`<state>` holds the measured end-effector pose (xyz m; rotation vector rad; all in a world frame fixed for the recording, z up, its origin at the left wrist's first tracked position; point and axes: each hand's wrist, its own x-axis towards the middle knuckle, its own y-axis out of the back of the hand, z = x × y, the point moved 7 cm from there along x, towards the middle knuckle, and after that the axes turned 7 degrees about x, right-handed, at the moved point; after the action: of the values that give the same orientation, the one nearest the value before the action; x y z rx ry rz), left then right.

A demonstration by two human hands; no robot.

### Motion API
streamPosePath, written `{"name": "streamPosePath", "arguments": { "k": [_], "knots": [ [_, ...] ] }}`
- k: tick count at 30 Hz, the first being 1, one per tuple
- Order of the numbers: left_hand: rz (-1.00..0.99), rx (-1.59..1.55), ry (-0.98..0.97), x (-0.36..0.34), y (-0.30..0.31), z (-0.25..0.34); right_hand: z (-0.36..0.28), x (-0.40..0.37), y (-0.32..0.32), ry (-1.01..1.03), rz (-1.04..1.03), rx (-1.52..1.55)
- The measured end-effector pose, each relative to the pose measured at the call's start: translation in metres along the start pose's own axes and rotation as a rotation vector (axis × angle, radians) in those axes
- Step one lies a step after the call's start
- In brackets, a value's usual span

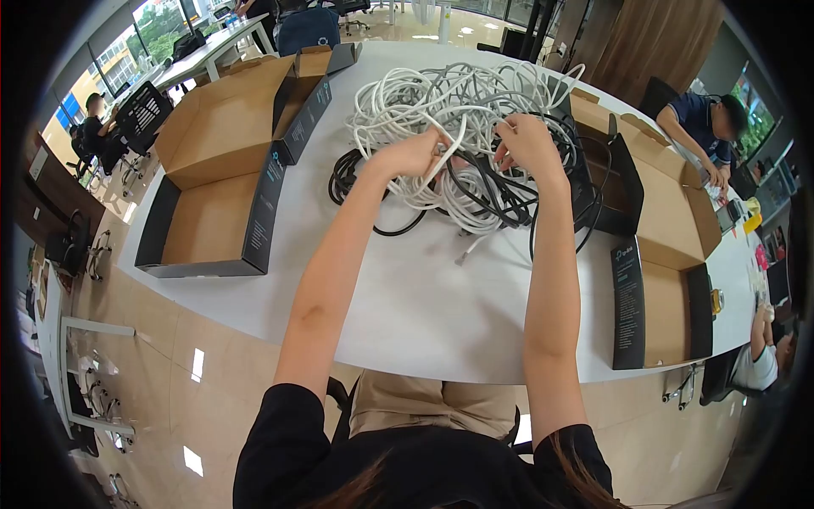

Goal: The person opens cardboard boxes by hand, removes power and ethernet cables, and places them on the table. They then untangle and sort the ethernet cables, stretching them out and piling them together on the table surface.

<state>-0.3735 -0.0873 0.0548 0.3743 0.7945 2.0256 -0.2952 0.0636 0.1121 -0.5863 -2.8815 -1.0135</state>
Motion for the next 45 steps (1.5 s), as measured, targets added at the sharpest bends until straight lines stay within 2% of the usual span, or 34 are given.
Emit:
{"name": "streamPosePath", "arguments": {
  "k": [3,4,7,8,9,11,12,15,16,19,20,22,25,28,31,33,36,39,40,43,44,45],
  "knots": [
    [0.127,0.093,-0.032,0.008,0.001,-0.001,0.0,0.002,0.002,0.034,0.009,-0.023],
    [0.253,0.334,-0.22,0.009,0.001,0.005,-0.002,0.002,0.002,0.024,0.005,-0.04],
    [0.188,0.125,-0.055,0.01,-0.013,-0.003,-0.008,-0.003,0.005,0.073,0.104,-0.209],
    [0.145,0.152,-0.027,0.006,-0.012,0.001,-0.011,-0.005,0.007,0.104,0.156,-0.286],
    [0.103,0.181,-0.001,0.001,-0.011,0.009,-0.026,-0.012,0.009,0.218,0.223,-0.249],
    [0.137,0.312,-0.012,0.009,-0.003,0.004,-0.062,-0.028,0.01,0.451,0.359,-0.175],
    [0.222,0.242,-0.061,0.012,0.003,-0.003,-0.075,-0.031,0.002,0.601,0.323,-0.092],
    [0.139,0.467,0.052,-0.041,0.034,0.048,-0.102,-0.043,-0.024,0.957,0.127,0.123],
    [0.088,0.535,0.014,-0.05,0.04,0.054,-0.1,-0.041,-0.037,0.782,-0.037,0.17],
    [0.215,0.554,-0.1,-0.072,0.068,0.054,-0.076,-0.029,-0.053,0.496,-0.187,-0.112],
    [0.24,0.469,-0.049,-0.079,0.077,0.051,-0.069,-0.023,-0.053,0.537,-0.169,-0.032],
    [0.293,0.301,0.048,-0.095,0.095,0.05,-0.071,-0.025,-0.046,0.472,-0.19,-0.045],
    [0.512,0.299,-0.041,-0.112,0.119,0.059,-0.071,-0.03,-0.037,0.481,-0.2,-0.035],
    [0.704,0.15,-0.123,-0.126,0.14,0.056,-0.07,-0.032,-0.028,0.519,-0.254,-0.06],
    [0.886,-0.026,-0.193,-0.135,0.15,0.063,-0.077,-0.034,-0.015,0.494,-0.11,0.057],
    [1.005,-0.09,-0.263,-0.136,0.154,0.065,-0.089,-0.037,-0.006,0.537,0.017,0.24],
    [1.039,-0.183,-0.334,-0.134,0.148,0.077,-0.105,-0.048,0.006,0.575,0.198,0.534],
    [1.112,-0.154,-0.35,-0.137,0.137,0.095,-0.136,-0.08,0.02,0.835,0.472,0.292],
    [1.135,-0.126,-0.354,-0.138,0.133,0.102,-0.137,-0.08,0.02,0.86,0.434,0.27],
    [1.189,-0.093,-0.395,-0.142,0.121,0.119,-0.139,-0.083,0.018,0.844,0.465,0.281],
    [1.193,-0.115,-0.426,-0.142,0.117,0.124,-0.142,-0.087,0.019,0.833,0.517,0.194],
    [1.197,-0.136,-0.457,-0.142,0.115,0.127,-0.14,-0.085,0.02,0.79,0.494,0.304]
  ]
}}
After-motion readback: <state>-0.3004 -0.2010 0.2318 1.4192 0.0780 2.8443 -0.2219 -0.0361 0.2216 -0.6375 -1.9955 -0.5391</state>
